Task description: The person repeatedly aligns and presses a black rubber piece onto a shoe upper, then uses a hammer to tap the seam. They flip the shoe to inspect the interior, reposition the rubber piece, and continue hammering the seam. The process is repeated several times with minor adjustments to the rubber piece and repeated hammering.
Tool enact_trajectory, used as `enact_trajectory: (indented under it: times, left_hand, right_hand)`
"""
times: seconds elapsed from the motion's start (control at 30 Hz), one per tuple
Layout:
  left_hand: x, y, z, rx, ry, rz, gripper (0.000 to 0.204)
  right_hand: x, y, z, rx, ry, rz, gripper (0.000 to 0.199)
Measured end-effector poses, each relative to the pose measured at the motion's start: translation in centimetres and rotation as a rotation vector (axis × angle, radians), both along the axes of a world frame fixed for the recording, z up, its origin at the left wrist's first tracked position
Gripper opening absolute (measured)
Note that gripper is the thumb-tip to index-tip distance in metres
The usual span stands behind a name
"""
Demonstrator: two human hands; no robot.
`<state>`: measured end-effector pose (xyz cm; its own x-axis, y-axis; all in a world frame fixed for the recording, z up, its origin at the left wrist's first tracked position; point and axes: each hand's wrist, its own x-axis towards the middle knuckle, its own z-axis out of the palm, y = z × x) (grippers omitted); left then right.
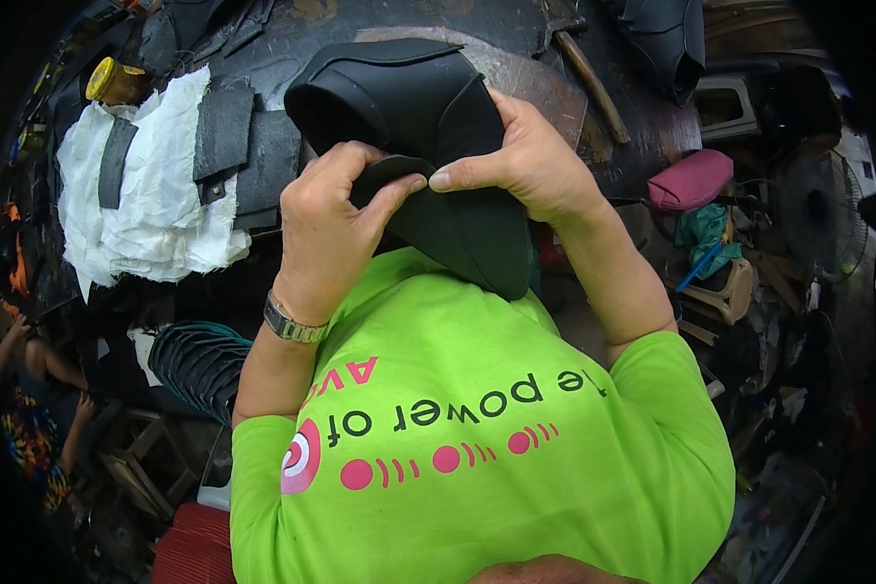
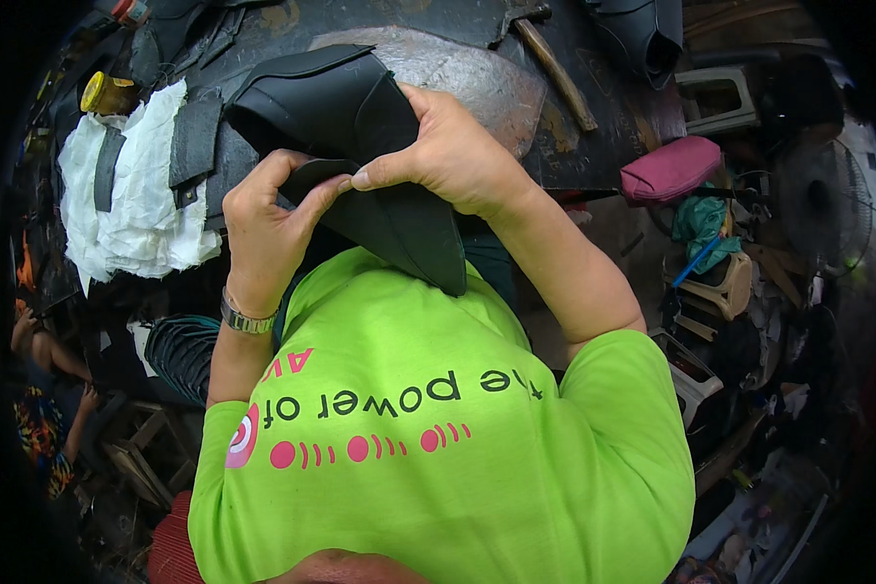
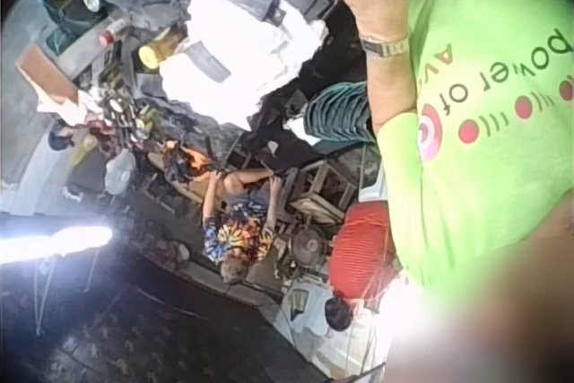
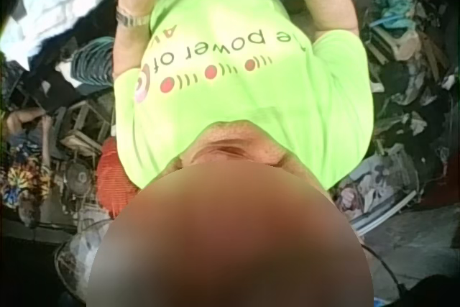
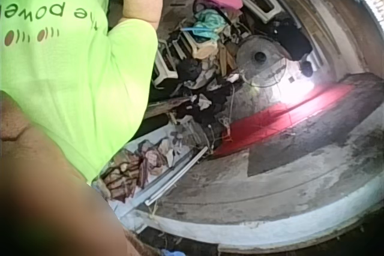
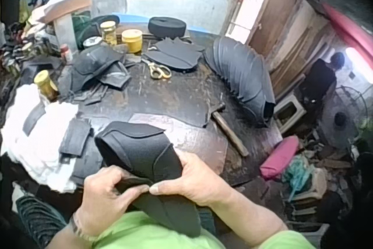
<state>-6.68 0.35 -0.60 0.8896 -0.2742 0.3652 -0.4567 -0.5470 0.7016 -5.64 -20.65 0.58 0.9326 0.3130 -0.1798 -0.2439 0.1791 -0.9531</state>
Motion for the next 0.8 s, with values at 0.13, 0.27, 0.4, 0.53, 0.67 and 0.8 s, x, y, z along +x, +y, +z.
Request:
enact_trajectory:
  times: [0.13, 0.27, 0.4, 0.53, 0.67, 0.8]
  left_hand:
    - [-0.3, 0.3, -0.2, -0.017, 0.011, -0.01, 0.022]
    - [-0.6, 0.2, -0.1, -0.056, 0.022, 0.01, 0.023]
    - [-0.7, -0.3, -0.1, -0.079, 0.046, 0.015, 0.026]
    - [-1.0, -0.5, -0.9, -0.301, 0.068, 0.101, 0.029]
    - [-0.4, 0.8, -1.8, -0.351, -0.039, -0.025, 0.025]
    - [-0.1, 1.8, -2.3, -0.484, 0.103, -0.125, 0.017]
  right_hand:
    - [-0.1, 0.2, -0.2, -0.03, -0.007, -0.007, 0.047]
    - [-0.1, 0.3, -0.3, -0.049, -0.039, -0.012, 0.046]
    - [-0.3, 0.3, -0.2, -0.077, -0.109, -0.032, 0.047]
    - [-0.6, 0.2, -0.2, -0.106, -0.169, -0.064, 0.048]
    - [-0.6, 0.2, -0.2, -0.083, -0.171, -0.074, 0.049]
    - [-0.4, 0.2, -0.3, -0.085, -0.155, -0.056, 0.049]
